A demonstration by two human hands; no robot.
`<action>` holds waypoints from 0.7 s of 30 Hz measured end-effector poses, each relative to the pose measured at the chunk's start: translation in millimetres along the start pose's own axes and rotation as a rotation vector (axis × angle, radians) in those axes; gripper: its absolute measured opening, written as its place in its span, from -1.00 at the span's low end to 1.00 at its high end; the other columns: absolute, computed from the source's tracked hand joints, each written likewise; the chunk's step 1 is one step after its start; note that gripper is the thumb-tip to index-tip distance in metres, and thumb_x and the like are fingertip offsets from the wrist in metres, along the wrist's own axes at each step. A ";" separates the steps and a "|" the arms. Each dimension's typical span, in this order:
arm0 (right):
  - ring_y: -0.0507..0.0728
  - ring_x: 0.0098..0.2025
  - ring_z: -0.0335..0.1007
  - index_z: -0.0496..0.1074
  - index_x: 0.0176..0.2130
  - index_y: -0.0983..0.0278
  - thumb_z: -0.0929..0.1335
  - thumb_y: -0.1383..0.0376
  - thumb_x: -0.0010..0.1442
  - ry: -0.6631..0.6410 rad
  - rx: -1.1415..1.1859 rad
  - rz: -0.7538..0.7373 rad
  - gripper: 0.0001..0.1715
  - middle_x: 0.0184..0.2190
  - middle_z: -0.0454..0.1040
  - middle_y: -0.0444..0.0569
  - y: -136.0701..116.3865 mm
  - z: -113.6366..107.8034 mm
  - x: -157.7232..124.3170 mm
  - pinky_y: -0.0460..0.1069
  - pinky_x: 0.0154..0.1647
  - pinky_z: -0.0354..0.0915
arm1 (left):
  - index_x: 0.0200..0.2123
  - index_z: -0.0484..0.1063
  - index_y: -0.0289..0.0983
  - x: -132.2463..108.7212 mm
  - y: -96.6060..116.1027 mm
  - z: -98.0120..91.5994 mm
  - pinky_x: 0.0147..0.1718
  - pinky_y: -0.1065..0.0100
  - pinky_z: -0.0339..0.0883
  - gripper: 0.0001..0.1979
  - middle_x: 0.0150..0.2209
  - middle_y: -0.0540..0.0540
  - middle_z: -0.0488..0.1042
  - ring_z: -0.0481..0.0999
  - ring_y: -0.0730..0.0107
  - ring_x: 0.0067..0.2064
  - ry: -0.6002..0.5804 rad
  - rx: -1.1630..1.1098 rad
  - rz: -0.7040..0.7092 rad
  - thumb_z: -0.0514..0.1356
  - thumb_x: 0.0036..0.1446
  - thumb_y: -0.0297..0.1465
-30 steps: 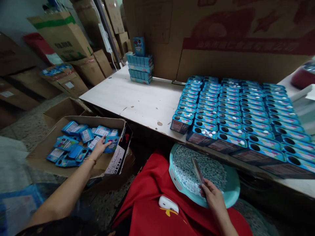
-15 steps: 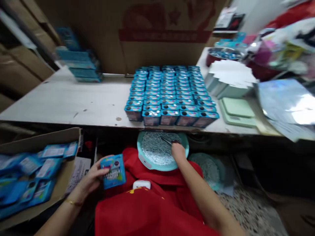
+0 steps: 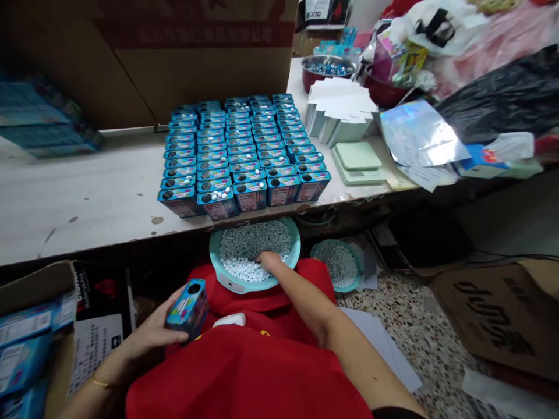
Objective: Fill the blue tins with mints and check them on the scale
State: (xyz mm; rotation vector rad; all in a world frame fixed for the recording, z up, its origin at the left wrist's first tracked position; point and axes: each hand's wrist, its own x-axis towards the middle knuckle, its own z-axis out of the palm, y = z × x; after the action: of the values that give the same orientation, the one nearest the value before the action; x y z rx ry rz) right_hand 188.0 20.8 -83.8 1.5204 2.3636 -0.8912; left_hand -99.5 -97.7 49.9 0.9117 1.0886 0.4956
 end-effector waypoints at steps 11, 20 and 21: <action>-0.04 -0.53 0.29 0.47 -0.13 0.37 0.27 0.41 -0.01 0.027 0.559 0.009 -0.59 -0.46 0.51 -0.10 18.6 -76.1 -37.2 -0.17 -0.52 0.19 | 0.12 0.01 -0.20 94.9 0.0 15.2 0.05 0.08 0.16 -0.12 0.08 -0.22 0.21 0.27 0.10 0.09 0.459 0.583 0.495 0.34 -0.29 -0.29; 0.11 -0.22 0.41 0.53 -0.23 0.19 0.25 0.42 -0.04 0.055 -0.006 -0.081 -0.60 -0.28 0.54 -0.03 -41.9 -175.1 -67.4 -0.11 -0.30 0.21 | 0.12 0.02 -0.25 124.5 4.9 34.1 0.05 0.05 0.12 -0.15 0.06 -0.23 0.21 0.21 0.06 0.09 0.543 0.936 0.633 0.32 -0.26 -0.29; 0.15 -0.18 0.41 0.53 -0.23 0.18 0.24 0.42 -0.04 0.056 -0.102 -0.063 -0.60 -0.26 0.53 0.00 -51.5 -181.5 -68.1 -0.08 -0.27 0.23 | 0.12 0.02 -0.25 124.5 5.0 36.2 0.05 0.05 0.12 -0.15 0.06 -0.23 0.20 0.21 0.05 0.09 0.555 0.951 0.631 0.32 -0.26 -0.29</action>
State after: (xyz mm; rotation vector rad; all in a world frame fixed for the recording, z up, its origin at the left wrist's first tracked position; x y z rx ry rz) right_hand 201.9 59.0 112.6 1.4582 2.4679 -0.7371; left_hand -15.2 -16.9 -6.6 2.0725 1.5718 0.7908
